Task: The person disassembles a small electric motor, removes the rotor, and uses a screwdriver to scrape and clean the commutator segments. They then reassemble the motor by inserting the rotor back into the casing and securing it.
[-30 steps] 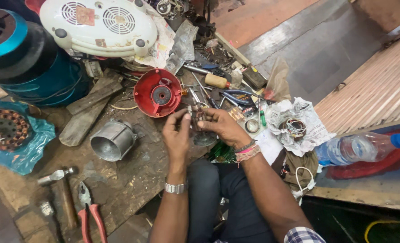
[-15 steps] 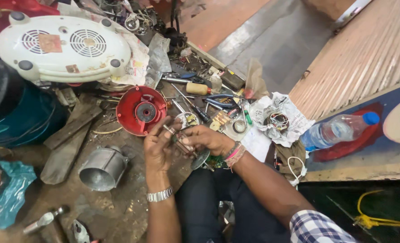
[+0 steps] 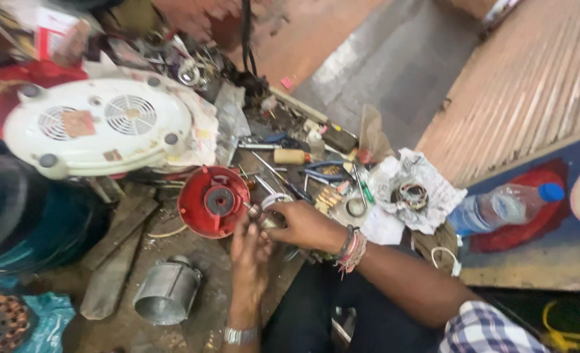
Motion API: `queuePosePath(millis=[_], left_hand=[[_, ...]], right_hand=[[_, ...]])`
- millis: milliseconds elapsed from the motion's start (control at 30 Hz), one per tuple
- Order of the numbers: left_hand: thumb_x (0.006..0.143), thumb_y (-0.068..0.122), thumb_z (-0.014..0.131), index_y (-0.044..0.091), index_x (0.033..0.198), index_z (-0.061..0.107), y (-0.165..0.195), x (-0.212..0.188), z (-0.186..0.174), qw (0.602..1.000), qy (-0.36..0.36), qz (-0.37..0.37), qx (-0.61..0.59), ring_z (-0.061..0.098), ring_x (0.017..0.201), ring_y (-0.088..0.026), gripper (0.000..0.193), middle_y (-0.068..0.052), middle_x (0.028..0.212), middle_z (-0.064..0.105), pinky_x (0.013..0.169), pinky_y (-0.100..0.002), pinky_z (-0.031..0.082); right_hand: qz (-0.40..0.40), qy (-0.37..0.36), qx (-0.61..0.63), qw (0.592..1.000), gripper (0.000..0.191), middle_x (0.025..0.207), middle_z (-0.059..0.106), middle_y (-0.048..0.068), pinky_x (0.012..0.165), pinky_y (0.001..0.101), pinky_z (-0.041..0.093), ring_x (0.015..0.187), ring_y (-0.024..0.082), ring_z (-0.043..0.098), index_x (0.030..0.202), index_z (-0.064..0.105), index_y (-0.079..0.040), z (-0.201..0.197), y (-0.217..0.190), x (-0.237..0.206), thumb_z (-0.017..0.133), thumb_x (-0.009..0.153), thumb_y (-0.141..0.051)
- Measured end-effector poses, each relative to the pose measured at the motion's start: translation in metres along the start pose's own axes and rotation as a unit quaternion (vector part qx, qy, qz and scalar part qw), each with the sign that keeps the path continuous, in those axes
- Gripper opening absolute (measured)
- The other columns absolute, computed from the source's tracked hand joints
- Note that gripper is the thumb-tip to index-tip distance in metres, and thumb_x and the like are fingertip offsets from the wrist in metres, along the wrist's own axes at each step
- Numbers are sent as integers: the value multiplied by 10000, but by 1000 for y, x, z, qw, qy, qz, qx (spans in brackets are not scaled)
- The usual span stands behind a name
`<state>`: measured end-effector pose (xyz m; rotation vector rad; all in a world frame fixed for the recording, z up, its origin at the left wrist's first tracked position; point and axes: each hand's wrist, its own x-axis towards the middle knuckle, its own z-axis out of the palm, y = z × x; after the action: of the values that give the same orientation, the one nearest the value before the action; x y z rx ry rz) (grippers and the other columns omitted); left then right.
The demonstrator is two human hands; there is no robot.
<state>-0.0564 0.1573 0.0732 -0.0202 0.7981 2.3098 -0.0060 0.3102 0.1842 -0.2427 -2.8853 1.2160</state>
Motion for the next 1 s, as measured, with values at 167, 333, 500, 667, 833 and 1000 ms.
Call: queuePosePath(millis=[167, 333, 500, 667, 833, 1000], left_hand=[[891, 159, 692, 24, 1322, 521, 12, -15, -32, 983, 34, -8, 178, 705, 845, -184, 483, -75, 1076, 730, 682, -359, 586], [833, 281, 812, 55, 1248, 646, 16, -42, -73, 789, 126, 62, 598, 684, 790, -268, 500, -160, 937, 733, 739, -391, 546], [779, 249, 819, 48, 1223, 627, 32, -48, -86, 734, 112, 73, 666, 708, 867, -335, 524, -207, 985, 723, 783, -448, 545], [694, 153, 845, 47, 1204, 641, 36, -43, -78, 649, 44, 113, 751, 674, 1033, -404, 560, -229, 1120, 711, 855, -499, 536], [717, 100, 819, -18, 1318, 584, 15, -39, -83, 585, 21, 168, 793, 640, 1026, -457, 656, -277, 1136, 667, 838, -518, 524], [967, 58, 734, 108, 1233, 614, 0, -25, -90, 456, -2, 223, 862, 670, 1082, -381, 296, -192, 1167, 688, 931, -482, 540]], right_hand=[[42, 18, 71, 996, 380, 959, 786, 129, 747, 363, 582, 827, 240, 756, 1134, 742, -60, -10, 11, -6, 738, 885, -346], [43, 88, 16, 995, 342, 978, 777, 128, 734, 341, 579, 836, 221, 756, 1126, 739, -37, -24, 37, -38, 761, 889, -283], [7, 107, -10, 994, 308, 1001, 764, 148, 772, 363, 591, 894, 245, 765, 1118, 739, -37, -7, 43, -45, 759, 887, -240], [86, 60, -46, 993, 316, 969, 763, 158, 766, 387, 580, 832, 294, 751, 1150, 743, -70, 10, 47, -35, 761, 877, -226], [17, 133, -36, 990, 285, 992, 770, 146, 785, 375, 587, 888, 277, 758, 1124, 742, -58, -1, 60, -29, 754, 871, -189], [43, 160, -58, 984, 309, 1012, 764, 154, 791, 389, 572, 882, 295, 748, 1142, 740, -59, -13, 59, -31, 773, 863, -188]])
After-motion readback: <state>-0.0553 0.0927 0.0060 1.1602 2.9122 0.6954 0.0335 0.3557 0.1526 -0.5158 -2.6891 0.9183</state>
